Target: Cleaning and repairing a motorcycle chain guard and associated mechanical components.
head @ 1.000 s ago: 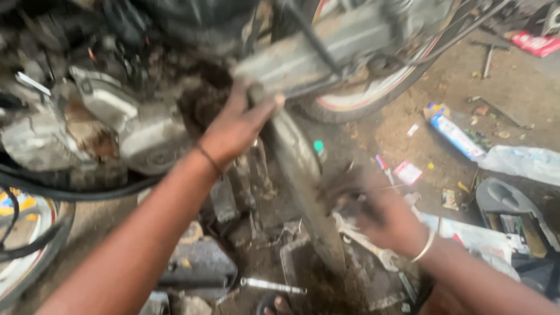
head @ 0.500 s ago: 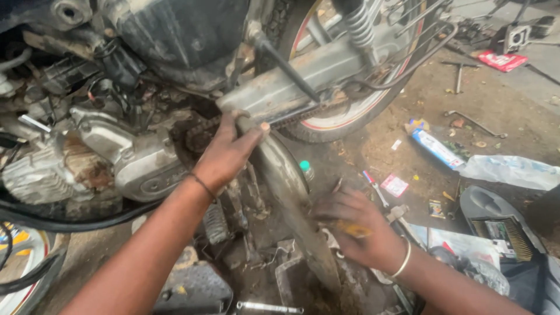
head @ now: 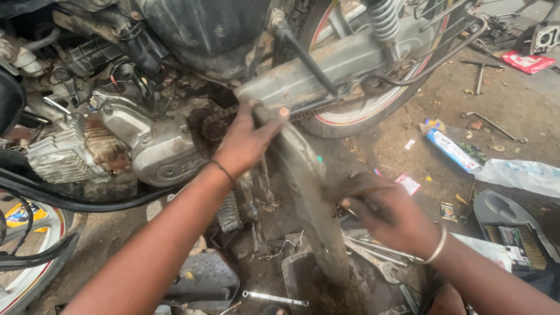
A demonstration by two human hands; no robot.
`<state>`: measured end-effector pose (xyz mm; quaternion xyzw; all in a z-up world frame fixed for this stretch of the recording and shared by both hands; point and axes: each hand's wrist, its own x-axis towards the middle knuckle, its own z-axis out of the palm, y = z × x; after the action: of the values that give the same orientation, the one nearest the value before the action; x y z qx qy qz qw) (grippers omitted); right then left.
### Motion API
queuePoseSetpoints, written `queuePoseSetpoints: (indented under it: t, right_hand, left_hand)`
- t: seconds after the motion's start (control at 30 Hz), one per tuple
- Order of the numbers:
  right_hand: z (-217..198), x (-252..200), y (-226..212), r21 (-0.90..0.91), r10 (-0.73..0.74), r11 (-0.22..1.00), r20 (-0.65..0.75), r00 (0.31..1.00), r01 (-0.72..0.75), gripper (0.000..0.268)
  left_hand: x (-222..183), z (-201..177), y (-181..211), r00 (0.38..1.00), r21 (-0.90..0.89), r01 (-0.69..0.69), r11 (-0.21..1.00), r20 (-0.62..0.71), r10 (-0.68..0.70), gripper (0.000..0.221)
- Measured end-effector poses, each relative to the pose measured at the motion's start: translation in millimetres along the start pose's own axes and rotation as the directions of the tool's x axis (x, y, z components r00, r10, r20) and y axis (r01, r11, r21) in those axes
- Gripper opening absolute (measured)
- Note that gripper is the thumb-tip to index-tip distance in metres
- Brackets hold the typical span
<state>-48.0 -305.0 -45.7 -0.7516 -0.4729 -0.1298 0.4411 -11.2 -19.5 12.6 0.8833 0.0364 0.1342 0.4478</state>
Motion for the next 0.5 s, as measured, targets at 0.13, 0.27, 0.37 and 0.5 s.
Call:
queuePoseSetpoints:
  t: [0.13,0.27,0.37,0.5]
  right_hand:
    - [-14,14,-8,0.008,0.057,0.998,-0.039,0.998,-0.057,0.012]
    - [-39,28,-17,-0.09,-0.058,0.995,-0.056,0.997,0.053,0.017]
    - [-59,36,-34,-0.172,-0.101,0.98,0.006,0.995,0.1,0.019]
    - [-74,34,-42,-0.36,-0.098,0.927,0.03,0.995,0.102,0.018]
  left_hand:
    - [7,13,-11,0.995,-0.014,-0.094,0.995,-0.041,0.094,0.091]
    - [5,15,-5,0.965,0.002,-0.263,0.965,0.004,0.263,0.082]
    - [-4,14,10,0.959,-0.128,-0.273,0.954,0.041,0.28,0.075]
    - [-7,24,22,0.938,-0.3,-0.28,0.912,0.118,0.327,0.072]
